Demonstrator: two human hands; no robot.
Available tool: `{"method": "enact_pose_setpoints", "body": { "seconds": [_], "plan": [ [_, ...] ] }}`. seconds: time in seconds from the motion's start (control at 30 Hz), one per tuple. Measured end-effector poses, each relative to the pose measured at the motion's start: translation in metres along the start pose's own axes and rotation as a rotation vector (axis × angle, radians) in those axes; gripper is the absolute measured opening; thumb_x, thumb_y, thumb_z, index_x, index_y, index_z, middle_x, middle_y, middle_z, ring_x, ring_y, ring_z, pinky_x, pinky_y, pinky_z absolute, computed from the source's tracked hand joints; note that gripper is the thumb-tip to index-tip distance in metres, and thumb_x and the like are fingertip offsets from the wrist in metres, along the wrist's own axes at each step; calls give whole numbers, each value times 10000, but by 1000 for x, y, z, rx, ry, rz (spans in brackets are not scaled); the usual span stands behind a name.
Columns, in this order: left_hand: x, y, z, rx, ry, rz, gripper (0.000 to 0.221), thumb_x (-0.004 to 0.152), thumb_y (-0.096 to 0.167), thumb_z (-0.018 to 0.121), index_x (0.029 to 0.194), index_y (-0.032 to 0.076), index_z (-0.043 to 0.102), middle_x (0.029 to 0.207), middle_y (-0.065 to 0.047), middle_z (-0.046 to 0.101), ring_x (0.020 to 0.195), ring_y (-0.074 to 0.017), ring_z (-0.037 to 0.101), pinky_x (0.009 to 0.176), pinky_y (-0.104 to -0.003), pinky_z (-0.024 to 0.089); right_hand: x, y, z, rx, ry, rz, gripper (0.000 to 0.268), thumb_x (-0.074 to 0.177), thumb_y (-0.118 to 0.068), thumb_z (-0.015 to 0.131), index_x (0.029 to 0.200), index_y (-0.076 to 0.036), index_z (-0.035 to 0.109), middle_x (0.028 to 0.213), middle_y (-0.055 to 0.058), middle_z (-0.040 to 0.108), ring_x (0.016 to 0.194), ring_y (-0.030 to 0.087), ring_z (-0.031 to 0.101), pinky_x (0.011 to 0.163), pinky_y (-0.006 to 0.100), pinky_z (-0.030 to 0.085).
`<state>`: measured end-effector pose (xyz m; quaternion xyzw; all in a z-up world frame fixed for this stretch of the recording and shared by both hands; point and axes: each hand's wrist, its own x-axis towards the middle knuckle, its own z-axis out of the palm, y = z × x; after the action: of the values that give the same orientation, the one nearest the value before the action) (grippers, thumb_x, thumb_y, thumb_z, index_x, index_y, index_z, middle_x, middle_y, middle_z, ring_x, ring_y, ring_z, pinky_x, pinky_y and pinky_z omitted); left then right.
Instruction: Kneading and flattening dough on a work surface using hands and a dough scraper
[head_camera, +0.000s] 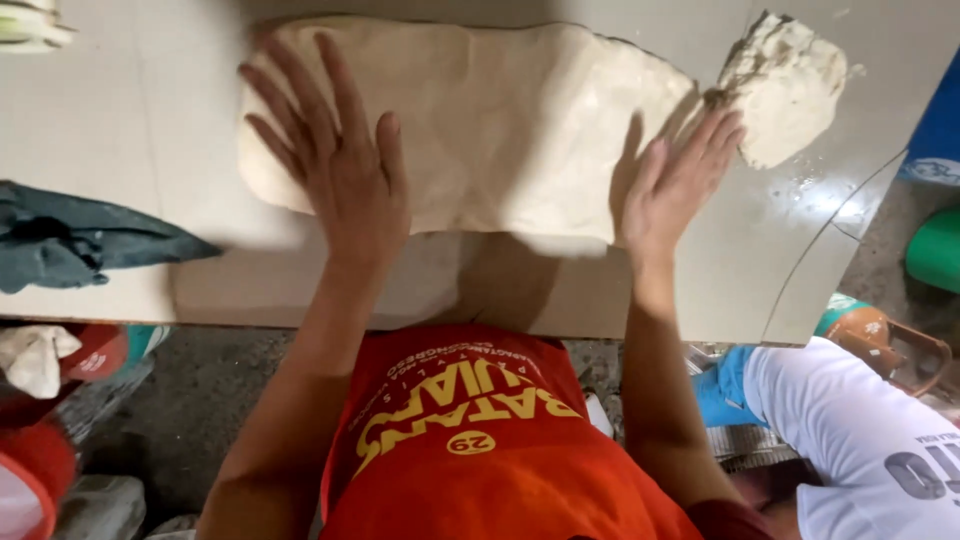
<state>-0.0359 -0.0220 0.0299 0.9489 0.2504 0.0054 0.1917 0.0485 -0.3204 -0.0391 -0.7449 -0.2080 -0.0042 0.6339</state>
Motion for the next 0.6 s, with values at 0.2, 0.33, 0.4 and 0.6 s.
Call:
{"method": "enact_pose_setpoints", "body": {
  "seconds": [0.2, 0.33, 0.4, 0.6],
  "plan": [
    [-10, -34, 89, 308, 337, 275, 688, 1096, 530, 173, 1540, 63, 416, 1569, -249, 268, 1478, -407, 117, 1184, -573, -11, -23, 35, -49, -1018, 11, 225, 834, 1027, -502, 643, 1601, -76, 214, 1609, 262, 134, 1481, 466, 107, 1137, 692, 171],
    [-8, -25, 71, 251, 146, 183, 680, 1089, 547, 208, 1581, 91, 323, 1588, -233, 153, 1478, -416, 111, 1176, -649, 94, 0, 54, -90, -1099, 403, 159, 1088, 911, -649, 790, 1632, -221, 96, 1656, 158, 29, 1553, 402, 77, 1253, 636, 123],
    [-8, -17, 65, 220, 7, 109, 704, 1074, 568, 158, 1620, 127, 212, 1619, -175, 49, 1518, -371, 79, 1228, -646, 111, 13, 60, -110, -1163, 476, 175, 1162, 886, -876, 652, 1651, -308, -13, 1698, 99, -119, 1618, 372, -15, 1310, 663, 58],
    [-11, -4, 55, 194, 41, 93, 593, 1158, 414, 493, 1612, 107, 264, 1609, -220, 113, 1503, -396, 95, 1204, -638, 86, 60, 77, -135, -1543, 390, 197, 905, 867, -885, 623, 1526, -295, 429, 1583, 7, 272, 1367, 448, 386, 951, 634, 479]
  ]
}}
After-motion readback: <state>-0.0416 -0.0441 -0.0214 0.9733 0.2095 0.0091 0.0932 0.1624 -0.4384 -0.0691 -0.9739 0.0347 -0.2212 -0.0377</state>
